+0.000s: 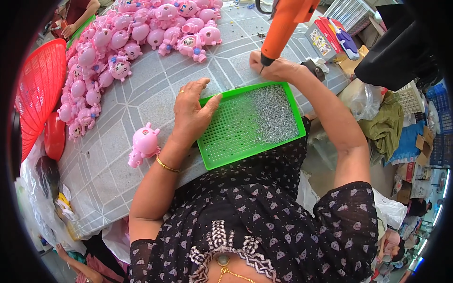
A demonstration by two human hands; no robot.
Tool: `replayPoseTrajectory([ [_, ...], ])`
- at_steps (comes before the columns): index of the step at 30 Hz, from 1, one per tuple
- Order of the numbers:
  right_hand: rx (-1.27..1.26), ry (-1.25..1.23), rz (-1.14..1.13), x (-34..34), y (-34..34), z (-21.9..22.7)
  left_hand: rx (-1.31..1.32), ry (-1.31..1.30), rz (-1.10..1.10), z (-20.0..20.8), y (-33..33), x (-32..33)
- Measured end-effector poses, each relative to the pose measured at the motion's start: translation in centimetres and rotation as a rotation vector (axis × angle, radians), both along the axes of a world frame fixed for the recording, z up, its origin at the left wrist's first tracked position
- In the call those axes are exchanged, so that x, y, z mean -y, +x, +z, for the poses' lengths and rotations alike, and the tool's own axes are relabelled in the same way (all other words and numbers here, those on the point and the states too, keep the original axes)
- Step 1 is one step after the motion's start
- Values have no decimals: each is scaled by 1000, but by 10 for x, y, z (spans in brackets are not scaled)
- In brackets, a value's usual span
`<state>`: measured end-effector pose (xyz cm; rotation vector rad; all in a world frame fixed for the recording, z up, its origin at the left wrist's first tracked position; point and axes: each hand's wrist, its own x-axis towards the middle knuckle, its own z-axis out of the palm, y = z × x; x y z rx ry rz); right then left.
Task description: Assembling small pink plastic pig toys using a power screwdriver.
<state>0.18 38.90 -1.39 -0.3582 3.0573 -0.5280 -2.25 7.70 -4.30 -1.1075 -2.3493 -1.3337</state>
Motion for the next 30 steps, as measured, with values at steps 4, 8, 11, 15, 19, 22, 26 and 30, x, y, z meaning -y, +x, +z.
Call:
replayPoseTrajectory([
  [4, -52, -1, -297, -58, 34, 4, 9, 2, -21, 5, 1, -5],
  [8, -32, -334, -474, -36, 94, 42, 9, -6, -2, 1, 0, -2],
  [11, -4, -448, -351, 5, 122, 44, -39, -37, 10, 7, 0, -3],
  [15, -199, -242, -245, 37, 133, 40, -230, -140, 62, 14, 2, 8],
  [19, -11, -161, -585, 8, 165, 11, -212, -327, -17, 61, 60, 51],
  [22, -64, -243, -494, 8, 166, 1, -142, -415, -28, 59, 99, 94],
  [26, -204, -107, -424, 13, 155, 0, -115, -468, -123, 49, 120, 95],
  [30, -315, 15, -407, 42, 154, 25, -74, -326, -54, 26, 127, 110],
])
